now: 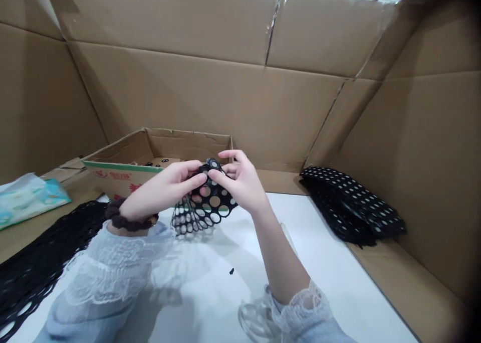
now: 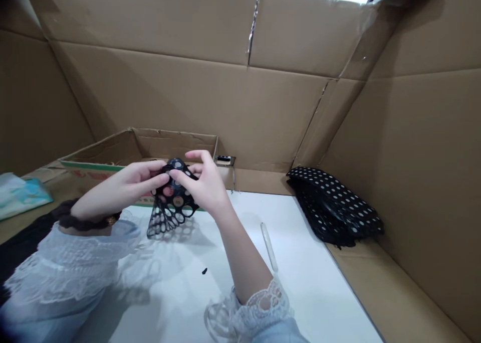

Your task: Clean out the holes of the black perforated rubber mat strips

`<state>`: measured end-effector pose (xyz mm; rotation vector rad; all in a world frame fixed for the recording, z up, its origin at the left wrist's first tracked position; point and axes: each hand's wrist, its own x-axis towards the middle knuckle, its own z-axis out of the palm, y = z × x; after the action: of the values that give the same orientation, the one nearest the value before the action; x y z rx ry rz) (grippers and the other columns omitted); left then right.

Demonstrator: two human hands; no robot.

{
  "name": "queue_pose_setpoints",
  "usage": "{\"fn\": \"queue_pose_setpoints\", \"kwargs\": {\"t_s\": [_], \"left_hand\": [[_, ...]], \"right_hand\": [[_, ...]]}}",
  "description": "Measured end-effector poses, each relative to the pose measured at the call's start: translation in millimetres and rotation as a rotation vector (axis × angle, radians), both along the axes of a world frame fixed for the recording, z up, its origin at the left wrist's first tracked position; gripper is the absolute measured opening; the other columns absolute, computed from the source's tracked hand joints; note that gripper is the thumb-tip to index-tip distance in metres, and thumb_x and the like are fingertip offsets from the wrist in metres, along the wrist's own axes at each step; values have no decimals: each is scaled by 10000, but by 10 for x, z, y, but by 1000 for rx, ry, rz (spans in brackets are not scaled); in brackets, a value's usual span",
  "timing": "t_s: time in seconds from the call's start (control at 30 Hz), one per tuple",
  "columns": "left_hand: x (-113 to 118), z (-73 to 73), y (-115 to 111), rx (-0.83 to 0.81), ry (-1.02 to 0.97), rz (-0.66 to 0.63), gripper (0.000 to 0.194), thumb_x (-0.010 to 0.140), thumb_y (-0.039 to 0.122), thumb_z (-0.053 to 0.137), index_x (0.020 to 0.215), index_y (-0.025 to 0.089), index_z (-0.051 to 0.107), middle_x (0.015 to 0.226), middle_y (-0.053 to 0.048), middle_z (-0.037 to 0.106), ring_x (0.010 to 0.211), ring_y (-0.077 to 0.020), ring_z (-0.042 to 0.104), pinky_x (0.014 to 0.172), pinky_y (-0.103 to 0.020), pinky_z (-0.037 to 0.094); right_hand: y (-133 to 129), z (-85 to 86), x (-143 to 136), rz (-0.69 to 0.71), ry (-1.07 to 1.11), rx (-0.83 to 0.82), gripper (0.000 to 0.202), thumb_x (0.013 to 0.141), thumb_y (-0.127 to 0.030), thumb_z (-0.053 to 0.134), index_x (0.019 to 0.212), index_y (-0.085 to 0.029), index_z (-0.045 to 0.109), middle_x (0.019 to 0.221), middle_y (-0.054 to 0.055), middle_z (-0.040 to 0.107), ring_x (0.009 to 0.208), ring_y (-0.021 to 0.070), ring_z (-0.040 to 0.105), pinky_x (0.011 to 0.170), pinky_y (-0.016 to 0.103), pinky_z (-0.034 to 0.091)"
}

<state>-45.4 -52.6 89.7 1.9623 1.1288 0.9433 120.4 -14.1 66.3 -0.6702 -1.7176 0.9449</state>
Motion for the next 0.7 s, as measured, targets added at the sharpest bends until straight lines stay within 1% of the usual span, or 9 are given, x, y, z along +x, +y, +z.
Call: {"fn": "queue_pose_setpoints", "kwargs": {"t_s": [0.1, 0.2, 0.27, 0.3, 0.33, 0.43, 0.57, 0.63, 0.7], "left_hand": [[22, -14, -3, 9, -5, -14, 264, 788, 369, 499, 951, 162, 521, 843, -38, 578, 760, -167, 548, 644, -262, 462], [31, -25, 7, 4, 1, 22, 214, 791, 353, 492, 877, 159, 525, 797, -21, 565, 677, -136, 530, 589, -234, 445], [35, -32, 16, 13, -6, 63, 199, 799, 347, 472, 836, 159, 525, 732, -3, 542, 602, -112, 500, 531, -212, 420], [38, -35, 20, 25, -9, 75, 191, 799, 343, 470, 819, 161, 523, 703, 6, 526, 577, -105, 483, 504, -202, 403], [40, -39, 23, 40, -6, 78, 182, 796, 338, 471, 803, 163, 519, 681, 12, 512, 560, -99, 468, 483, -194, 386], [44, -50, 29, 92, 25, 67, 173, 789, 332, 480, 776, 164, 517, 659, 15, 500, 549, -99, 454, 466, -189, 362], [41, -42, 23, 131, 72, 50, 204, 798, 351, 459, 771, 159, 525, 675, 3, 519, 586, -115, 474, 499, -204, 370], [45, -28, 14, 132, 86, 37, 214, 801, 354, 452, 782, 160, 539, 688, 1, 531, 615, -123, 482, 523, -210, 376], [59, -18, 8, 130, 75, 37, 229, 808, 357, 437, 835, 163, 555, 737, -6, 555, 667, -136, 501, 572, -221, 395]], "right_hand": [[-11, -26, -37, -81, -1, 89, 306, 763, -357, 527, 1030, -236, 438, 703, -27, 593, 629, 111, 572, 606, 247, 455], [-13, -32, -63, -194, -93, 264, 147, 804, -317, 477, 876, -209, 547, 815, 13, 599, 789, 136, 560, 737, 286, 439], [-20, -30, -73, -301, -158, 379, 155, 799, -309, 492, 791, -199, 600, 894, 39, 595, 912, 164, 515, 842, 327, 396], [-25, -30, -75, -323, -178, 407, 160, 790, -315, 508, 785, -198, 617, 907, 45, 596, 923, 169, 504, 854, 334, 389], [-30, -30, -76, -315, -191, 408, 165, 778, -328, 525, 797, -199, 626, 900, 47, 600, 900, 166, 509, 837, 330, 399], [-33, -38, -74, -200, -179, 316, 214, 735, -372, 569, 836, -192, 626, 834, 34, 620, 747, 136, 541, 701, 281, 446], [2, -39, -61, -93, -107, 179, 225, 752, -370, 535, 740, -165, 625, 718, 23, 626, 656, 121, 553, 603, 246, 441], [25, -34, -54, -88, -41, 122, 258, 773, -367, 501, 668, -155, 602, 638, 13, 598, 595, 111, 538, 544, 230, 427], [36, -32, -56, -145, 64, 60, 277, 776, -385, 491, 647, -156, 578, 611, 10, 580, 562, 108, 531, 496, 220, 417]]}}
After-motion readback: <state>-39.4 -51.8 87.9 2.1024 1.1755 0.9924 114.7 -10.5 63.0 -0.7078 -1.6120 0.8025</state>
